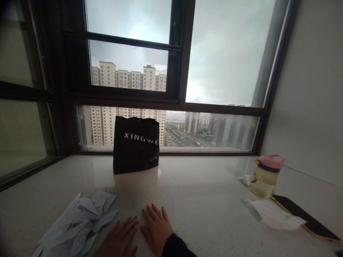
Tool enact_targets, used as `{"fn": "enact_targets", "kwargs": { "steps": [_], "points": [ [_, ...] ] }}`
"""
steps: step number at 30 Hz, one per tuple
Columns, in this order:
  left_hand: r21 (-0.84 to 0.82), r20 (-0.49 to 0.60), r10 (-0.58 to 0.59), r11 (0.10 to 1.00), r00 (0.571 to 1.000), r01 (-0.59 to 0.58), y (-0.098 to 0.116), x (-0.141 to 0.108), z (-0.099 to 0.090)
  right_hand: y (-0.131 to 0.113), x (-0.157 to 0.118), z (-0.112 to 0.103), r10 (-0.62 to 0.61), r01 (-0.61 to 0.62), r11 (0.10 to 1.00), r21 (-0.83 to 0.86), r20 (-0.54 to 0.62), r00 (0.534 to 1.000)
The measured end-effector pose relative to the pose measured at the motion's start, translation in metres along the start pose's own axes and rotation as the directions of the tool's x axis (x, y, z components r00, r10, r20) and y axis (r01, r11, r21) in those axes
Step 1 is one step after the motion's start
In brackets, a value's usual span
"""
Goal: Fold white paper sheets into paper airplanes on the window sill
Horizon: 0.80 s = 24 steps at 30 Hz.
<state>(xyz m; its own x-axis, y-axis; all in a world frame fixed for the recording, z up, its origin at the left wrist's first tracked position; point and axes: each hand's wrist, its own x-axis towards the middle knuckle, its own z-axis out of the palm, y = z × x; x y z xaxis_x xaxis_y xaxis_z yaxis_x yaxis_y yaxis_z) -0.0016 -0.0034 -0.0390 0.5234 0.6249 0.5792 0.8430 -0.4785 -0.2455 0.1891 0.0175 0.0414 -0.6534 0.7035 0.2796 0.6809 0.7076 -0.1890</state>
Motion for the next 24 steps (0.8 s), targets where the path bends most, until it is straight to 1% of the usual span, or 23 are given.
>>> {"fn": "enact_targets", "kwargs": {
  "steps": [3, 8, 10, 12, 18, 22, 24],
  "points": [
    [-0.003, -0.015, 0.026, 1.0, 1.0, -0.026, -0.0012, 0.0004, -0.0013, -0.0005, 0.0, 0.0001, 0.007, -0.007, 1.0, 0.001, -0.007, 1.0],
    [0.032, -0.085, 0.038, 0.999, 0.996, -0.035, -0.0009, 0.0004, -0.0007, -0.0003, 0.0003, 0.0001, 0.004, -0.004, 1.0, 0.001, 0.006, 1.0],
    [0.039, -0.092, 0.035, 0.999, 0.995, -0.032, -0.0005, 0.0005, 0.0003, -0.0001, 0.0003, -0.0002, 0.001, -0.001, 1.0, -0.001, 0.006, 1.0],
    [0.036, -0.074, 0.035, 0.999, 0.997, -0.033, -0.0004, 0.0005, 0.0013, 0.0001, 0.0003, -0.0003, -0.007, 0.007, 1.0, 0.0, 0.004, 1.0],
    [0.012, 0.024, 0.01, 1.0, 1.0, -0.011, -0.0009, -0.0003, 0.0014, -0.0001, 0.0, 0.0006, -0.001, 0.001, 1.0, 0.001, -0.008, 1.0],
    [0.011, 0.017, 0.025, 1.0, 1.0, -0.025, -0.0008, -0.0012, 0.0006, 0.0, -0.0002, 0.0009, -0.004, 0.004, 1.0, 0.002, -0.002, 1.0],
    [0.002, 0.022, 0.012, 1.0, 1.0, -0.012, -0.0008, -0.0013, 0.0008, 0.0001, -0.0003, 0.001, -0.003, 0.003, 1.0, 0.002, -0.007, 1.0]
  ]
}}
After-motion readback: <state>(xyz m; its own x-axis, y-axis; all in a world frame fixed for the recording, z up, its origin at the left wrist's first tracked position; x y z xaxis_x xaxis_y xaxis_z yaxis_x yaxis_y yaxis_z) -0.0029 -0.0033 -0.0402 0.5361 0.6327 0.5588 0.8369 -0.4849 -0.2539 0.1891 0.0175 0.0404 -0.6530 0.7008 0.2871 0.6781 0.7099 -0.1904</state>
